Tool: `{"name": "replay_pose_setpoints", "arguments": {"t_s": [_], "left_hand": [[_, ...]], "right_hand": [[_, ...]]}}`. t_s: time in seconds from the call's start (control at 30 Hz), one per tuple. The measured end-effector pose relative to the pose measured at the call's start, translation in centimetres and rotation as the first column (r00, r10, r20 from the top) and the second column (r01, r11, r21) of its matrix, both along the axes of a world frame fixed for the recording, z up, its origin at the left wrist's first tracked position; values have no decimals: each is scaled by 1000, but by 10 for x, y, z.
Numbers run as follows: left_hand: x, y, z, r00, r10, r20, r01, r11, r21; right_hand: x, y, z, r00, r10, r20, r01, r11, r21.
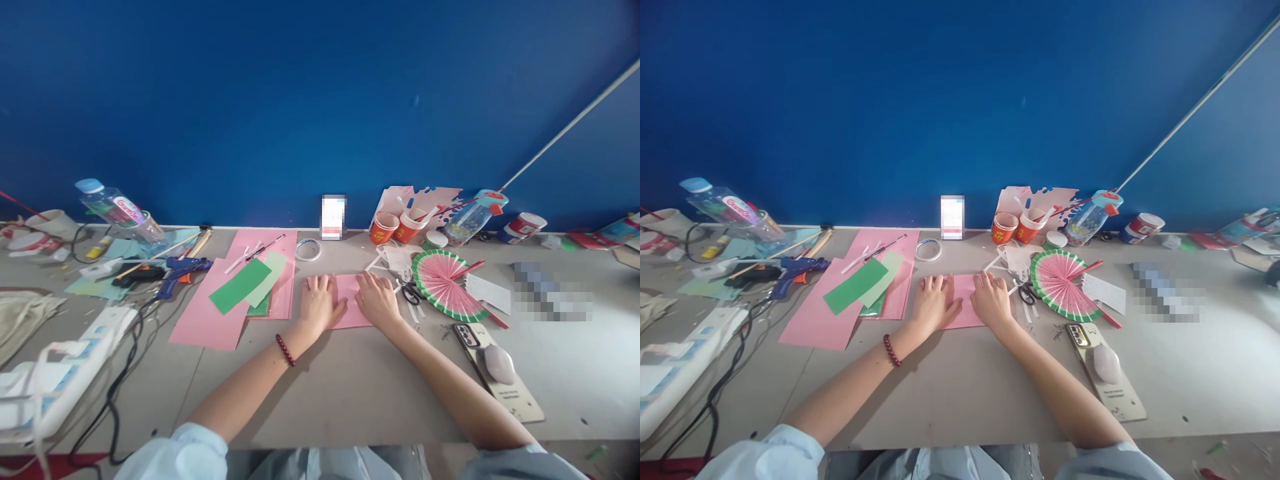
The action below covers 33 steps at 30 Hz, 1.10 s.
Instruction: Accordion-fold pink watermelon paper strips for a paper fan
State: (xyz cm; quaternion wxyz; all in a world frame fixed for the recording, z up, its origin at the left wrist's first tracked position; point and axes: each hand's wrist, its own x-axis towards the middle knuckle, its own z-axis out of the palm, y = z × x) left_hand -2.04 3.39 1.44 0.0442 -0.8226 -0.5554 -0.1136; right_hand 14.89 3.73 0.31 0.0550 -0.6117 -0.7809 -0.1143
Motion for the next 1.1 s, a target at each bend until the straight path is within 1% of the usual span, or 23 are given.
{"name": "replay_pose_setpoints", "arguments": {"t_s": [0.27, 0.5, 0.9, 1.1], "left_hand": [[0, -1, 1, 1000, -4, -2, 4, 1000, 6], [1, 0, 0, 1000, 4, -13, -4, 1000, -20], [1, -1, 3, 1000, 11, -26, -12, 999, -44], [1, 0, 2, 1000, -5, -15, 5, 999, -32]], "right_hand": [[1, -1, 1, 1000, 0, -12, 0, 1000, 6], [1, 0, 0, 999, 12, 38, -11, 999, -35], [-2, 0, 2, 999, 4, 44, -3, 1000, -24], [-3, -1, 4, 998, 0, 67, 2, 999, -35]]}}
